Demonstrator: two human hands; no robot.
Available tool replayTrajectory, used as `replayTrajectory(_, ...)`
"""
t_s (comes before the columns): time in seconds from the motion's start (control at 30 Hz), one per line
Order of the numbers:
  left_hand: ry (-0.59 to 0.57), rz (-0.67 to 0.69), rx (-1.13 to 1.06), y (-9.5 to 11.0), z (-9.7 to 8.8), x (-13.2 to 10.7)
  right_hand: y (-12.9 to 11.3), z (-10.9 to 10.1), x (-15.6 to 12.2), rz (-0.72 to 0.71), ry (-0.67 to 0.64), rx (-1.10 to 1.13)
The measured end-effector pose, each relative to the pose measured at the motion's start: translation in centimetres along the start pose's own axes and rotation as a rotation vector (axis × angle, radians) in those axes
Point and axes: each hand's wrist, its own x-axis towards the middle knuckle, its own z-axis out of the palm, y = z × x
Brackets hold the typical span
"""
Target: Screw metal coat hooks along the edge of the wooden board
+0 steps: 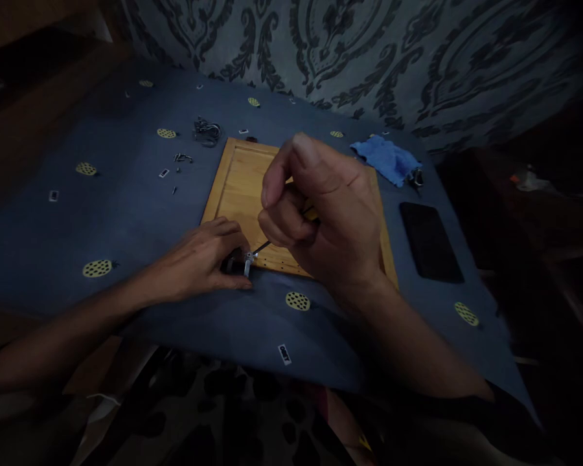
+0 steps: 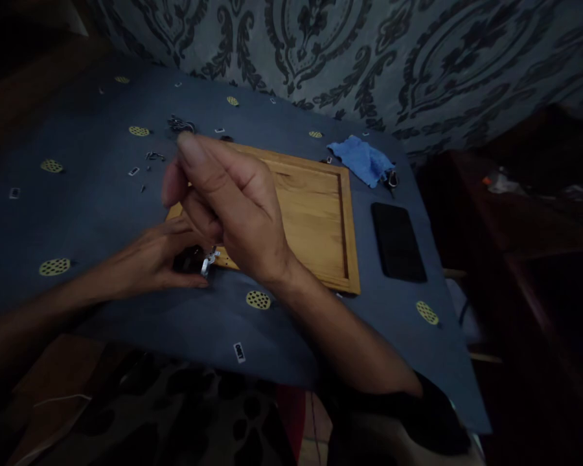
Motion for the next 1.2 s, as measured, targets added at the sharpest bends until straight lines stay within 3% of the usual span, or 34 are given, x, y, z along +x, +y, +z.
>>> replayTrajectory(0.57, -0.032, -0.031, 0.023, 0.2, 0.0, 0.1, 0.9, 0.2, 0.1, 0.004, 0.023, -0.031)
replayTrajectory(0.8, 0.007, 0.011, 0.014, -0.3, 0.3, -0.1, 1.1, 0.0, 0.2, -0.021, -0.040, -0.029)
replayTrajectory(1.2, 0.051, 0.057, -0.040, -0.3, 0.4, -0.2, 0.8, -0.1, 0.6, 0.147, -0.174, -0.136)
